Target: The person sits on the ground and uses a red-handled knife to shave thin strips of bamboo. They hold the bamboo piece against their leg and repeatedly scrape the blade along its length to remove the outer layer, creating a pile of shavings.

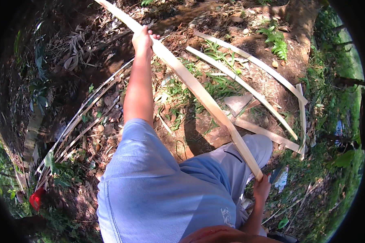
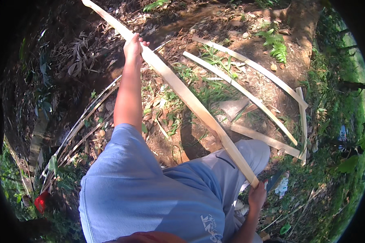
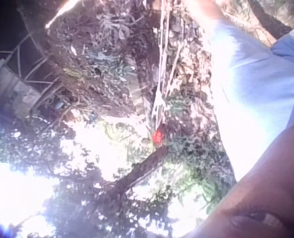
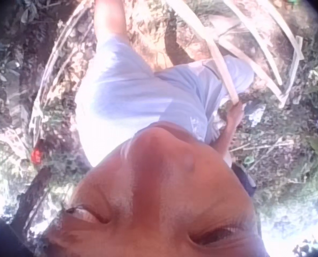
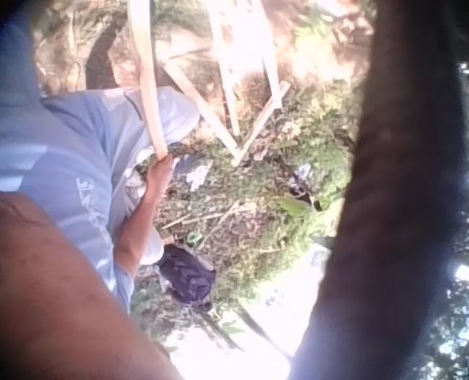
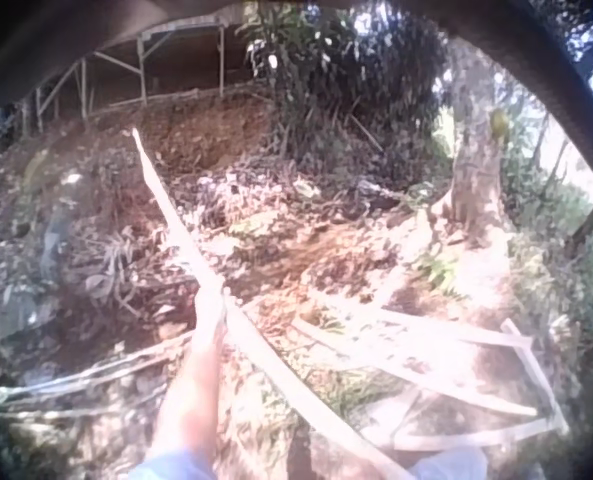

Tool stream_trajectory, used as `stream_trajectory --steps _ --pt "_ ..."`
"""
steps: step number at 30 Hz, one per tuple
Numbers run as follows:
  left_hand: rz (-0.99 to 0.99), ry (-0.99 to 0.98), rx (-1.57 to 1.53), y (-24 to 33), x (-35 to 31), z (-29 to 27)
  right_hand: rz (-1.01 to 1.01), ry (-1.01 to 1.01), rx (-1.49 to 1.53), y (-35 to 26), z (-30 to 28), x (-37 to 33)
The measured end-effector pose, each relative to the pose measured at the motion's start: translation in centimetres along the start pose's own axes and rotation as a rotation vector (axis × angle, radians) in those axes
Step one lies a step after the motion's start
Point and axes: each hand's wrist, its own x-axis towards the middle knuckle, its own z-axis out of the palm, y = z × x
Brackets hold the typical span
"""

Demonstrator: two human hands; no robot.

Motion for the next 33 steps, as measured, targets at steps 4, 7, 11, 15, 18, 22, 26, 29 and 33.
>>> stream_trajectory --steps 4,7,11,15,18,22,26,29,33 --pt "0.081 0.02 0.147 2.9 9.2 -2.4 0.054 -0.044 -0.091 -9.8 -3.2 1.0" --pt "0.528 0.619 1.346 3.4 11.2 -1.5 0.047 -0.036 -0.129 -15.9 -4.3 1.4" --pt "0.576 -0.216 1.028 2.5 -1.1 8.1 0.102 0.039 -0.251 -17.7 -3.7 2.2" --pt "0.398 -1.173 1.028 -3.9 -17.6 16.6 0.105 0.086 -0.296 -16.1 -3.1 2.2" --pt "0.193 -1.829 0.915 -7.6 -27.8 17.1 0.16 0.035 -0.304 -16.3 -2.0 3.2" --pt "0.24 -2.065 1.102 -12.7 -36.4 15.1 0.103 0.06 -0.31 -16.0 -0.9 4.5" --pt "0.0 -2.212 1.022 -16.8 -42.0 16.3 0.224 0.063 -0.19 -12.6 -2.1 4.2" --pt "0.344 -2.125 1.057 -19.6 -45.2 15.3 0.228 0.104 -0.092 -10.3 -1.7 4.0" --pt "0.544 -2.003 0.849 -22.5 -46.3 12.0 0.207 0.193 0.122 -8.2 -5.9 0.7"
